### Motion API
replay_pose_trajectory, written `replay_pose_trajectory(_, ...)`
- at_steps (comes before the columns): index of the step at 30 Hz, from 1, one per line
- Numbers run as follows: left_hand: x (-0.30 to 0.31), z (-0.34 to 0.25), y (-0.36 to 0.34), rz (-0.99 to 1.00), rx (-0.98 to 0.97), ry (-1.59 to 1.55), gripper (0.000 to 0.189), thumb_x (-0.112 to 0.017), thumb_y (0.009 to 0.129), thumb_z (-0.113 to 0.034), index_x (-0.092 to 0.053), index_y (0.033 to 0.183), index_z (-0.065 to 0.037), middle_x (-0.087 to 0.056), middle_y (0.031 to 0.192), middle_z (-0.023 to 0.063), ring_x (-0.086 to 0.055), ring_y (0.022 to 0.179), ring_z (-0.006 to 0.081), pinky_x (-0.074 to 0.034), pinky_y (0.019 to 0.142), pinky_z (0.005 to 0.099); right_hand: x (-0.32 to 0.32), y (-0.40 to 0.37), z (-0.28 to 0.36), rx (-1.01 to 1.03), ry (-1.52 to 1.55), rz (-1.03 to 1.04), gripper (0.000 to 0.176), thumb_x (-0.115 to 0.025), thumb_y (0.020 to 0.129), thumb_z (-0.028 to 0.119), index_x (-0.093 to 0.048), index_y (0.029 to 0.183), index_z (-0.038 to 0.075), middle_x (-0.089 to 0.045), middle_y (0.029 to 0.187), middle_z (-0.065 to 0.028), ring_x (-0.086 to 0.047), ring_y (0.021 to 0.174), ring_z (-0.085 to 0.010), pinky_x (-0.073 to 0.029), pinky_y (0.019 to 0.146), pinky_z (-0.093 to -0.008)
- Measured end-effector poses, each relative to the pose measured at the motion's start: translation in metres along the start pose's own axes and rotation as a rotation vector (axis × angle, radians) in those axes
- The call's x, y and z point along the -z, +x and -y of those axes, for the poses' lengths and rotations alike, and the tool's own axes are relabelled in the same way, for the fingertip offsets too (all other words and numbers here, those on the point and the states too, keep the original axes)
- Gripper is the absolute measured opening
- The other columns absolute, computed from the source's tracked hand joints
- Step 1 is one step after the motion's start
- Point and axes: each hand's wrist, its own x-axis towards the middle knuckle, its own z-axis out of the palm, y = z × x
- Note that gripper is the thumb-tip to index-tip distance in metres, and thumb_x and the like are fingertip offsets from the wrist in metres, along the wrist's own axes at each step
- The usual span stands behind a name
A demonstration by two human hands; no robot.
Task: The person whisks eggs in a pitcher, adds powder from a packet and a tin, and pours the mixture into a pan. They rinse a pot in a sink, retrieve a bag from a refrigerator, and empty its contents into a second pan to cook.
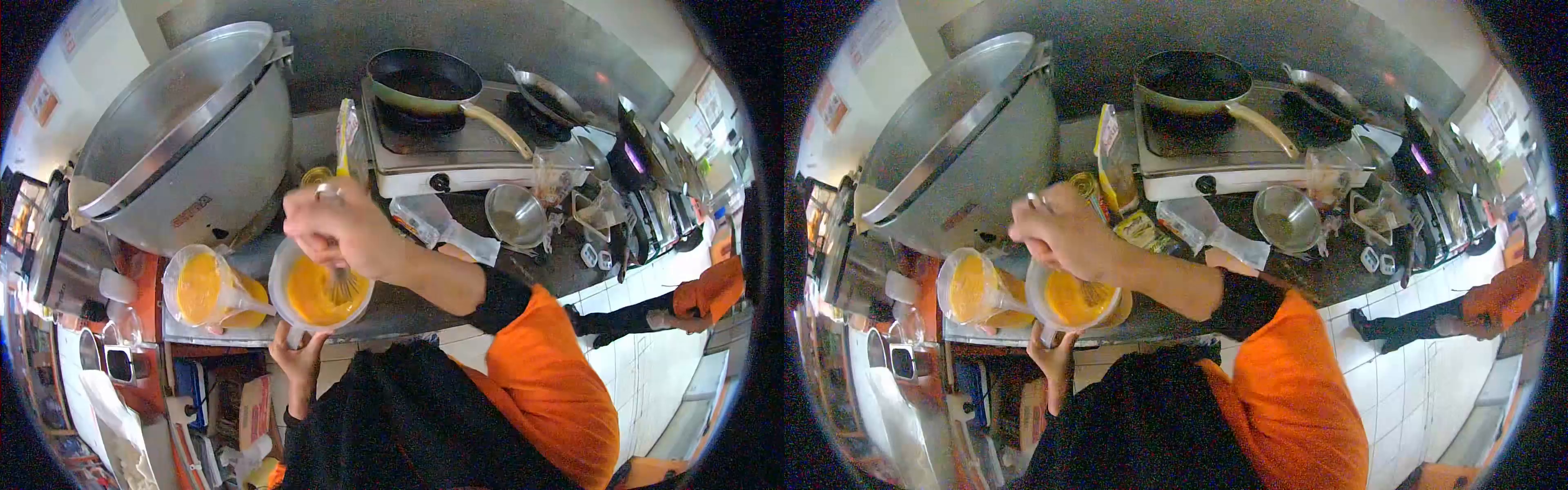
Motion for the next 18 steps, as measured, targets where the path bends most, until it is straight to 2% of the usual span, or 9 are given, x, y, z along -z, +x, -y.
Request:
replay_pose_trajectory(2, -0.001, 0.004, -0.005, -0.016, 0.015, -0.037, 0.035, -0.077, 0.061, 0.000, -0.057, 0.090, 0.001, -0.053, 0.067, -0.0051, -0.039, 0.053, -0.0002, -0.030, 0.044, 0.0153, -0.003, -0.003, -0.007, 0.022, 0.078, -0.137, 0.025, -0.056, 0.077, 0.019, -0.045, 0.058, 0.007, -0.039, 0.046, -0.0027, -0.038, 0.039, -0.0132, -0.029, 0.038, -0.0284)
replay_pose_trajectory(4, -0.002, 0.000, -0.008, -0.050, -0.005, 0.028, 0.035, -0.076, 0.061, 0.001, -0.057, 0.091, 0.001, -0.053, 0.067, -0.0054, -0.039, 0.053, -0.0002, -0.029, 0.045, 0.0152, 0.001, -0.001, -0.040, 0.102, -0.238, -0.025, 0.031, -0.052, 0.081, 0.019, -0.040, 0.055, 0.008, -0.034, 0.043, 0.0010, -0.032, 0.037, -0.0086, -0.025, 0.036, -0.0243)
replay_pose_trajectory(7, -0.003, 0.003, -0.004, -0.052, -0.063, 0.077, 0.035, -0.075, 0.060, 0.003, -0.057, 0.090, 0.001, -0.052, 0.068, -0.0060, -0.039, 0.054, -0.0004, -0.029, 0.045, 0.0150, -0.005, 0.005, -0.028, 0.212, -0.327, 0.012, 0.032, -0.051, 0.084, 0.021, -0.041, 0.056, 0.009, -0.035, 0.044, 0.0025, -0.030, 0.037, -0.0062, -0.024, 0.036, -0.0226)
replay_pose_trajectory(9, -0.009, -0.003, -0.004, -0.080, -0.013, -0.013, 0.034, -0.076, 0.060, 0.003, -0.057, 0.089, 0.000, -0.053, 0.068, -0.0063, -0.039, 0.054, -0.0006, -0.029, 0.045, 0.0149, -0.010, 0.003, -0.005, -0.018, 0.026, -0.020, 0.032, -0.051, 0.084, 0.023, -0.042, 0.058, 0.008, -0.037, 0.045, 0.0021, -0.030, 0.037, -0.0065, -0.024, 0.036, -0.0234)
replay_pose_trajectory(10, -0.006, 0.001, -0.006, -0.085, 0.027, -0.011, 0.035, -0.076, 0.059, 0.003, -0.057, 0.088, -0.001, -0.053, 0.068, -0.0064, -0.039, 0.053, -0.0008, -0.029, 0.045, 0.0145, -0.005, 0.003, -0.019, 0.011, 0.056, -0.095, 0.033, -0.052, 0.085, 0.026, -0.044, 0.058, 0.008, -0.039, 0.045, 0.0016, -0.034, 0.037, -0.0078, -0.028, 0.037, -0.0246)
replay_pose_trajectory(13, -0.011, 0.002, -0.006, -0.138, 0.082, -0.056, 0.033, -0.076, 0.059, 0.003, -0.057, 0.085, -0.001, -0.052, 0.066, -0.0072, -0.038, 0.053, -0.0009, -0.028, 0.045, 0.0145, 0.001, 0.007, -0.035, -0.340, -0.191, 0.000, 0.035, -0.053, 0.085, 0.030, -0.047, 0.059, 0.008, -0.041, 0.045, 0.0017, -0.041, 0.039, -0.0108, -0.032, 0.041, -0.0247)
replay_pose_trajectory(14, -0.013, 0.005, -0.005, -0.148, 0.061, -0.054, 0.033, -0.077, 0.058, 0.002, -0.057, 0.085, -0.001, -0.051, 0.065, -0.0074, -0.038, 0.052, -0.0009, -0.028, 0.045, 0.0146, 0.014, 0.007, -0.027, -0.297, -0.506, 0.125, 0.029, -0.052, 0.087, 0.029, -0.052, 0.068, 0.006, -0.051, 0.053, -0.0006, -0.054, 0.052, -0.0148, -0.042, 0.053, -0.0270)
replay_pose_trajectory(17, -0.011, 0.008, -0.008, -0.168, 0.035, -0.029, 0.033, -0.077, 0.058, 0.001, -0.057, 0.084, -0.001, -0.050, 0.063, -0.0083, -0.038, 0.052, -0.0009, -0.027, 0.044, 0.0149, 0.042, 0.002, -0.023, 0.180, -0.340, -0.009, 0.022, -0.050, 0.089, 0.024, -0.053, 0.089, 0.003, -0.059, 0.078, -0.0071, -0.060, 0.077, -0.0167, -0.046, 0.070, -0.0284)
replay_pose_trajectory(18, -0.011, 0.004, -0.008, -0.166, 0.033, -0.019, 0.033, -0.078, 0.058, 0.001, -0.057, 0.083, -0.001, -0.049, 0.062, -0.0086, -0.037, 0.051, -0.0010, -0.027, 0.044, 0.0149, 0.066, -0.005, -0.021, 0.135, -0.413, -0.070, 0.020, -0.050, 0.089, 0.021, -0.051, 0.099, 0.004, -0.057, 0.090, -0.0103, -0.058, 0.087, -0.0183, -0.045, 0.078, -0.0290)
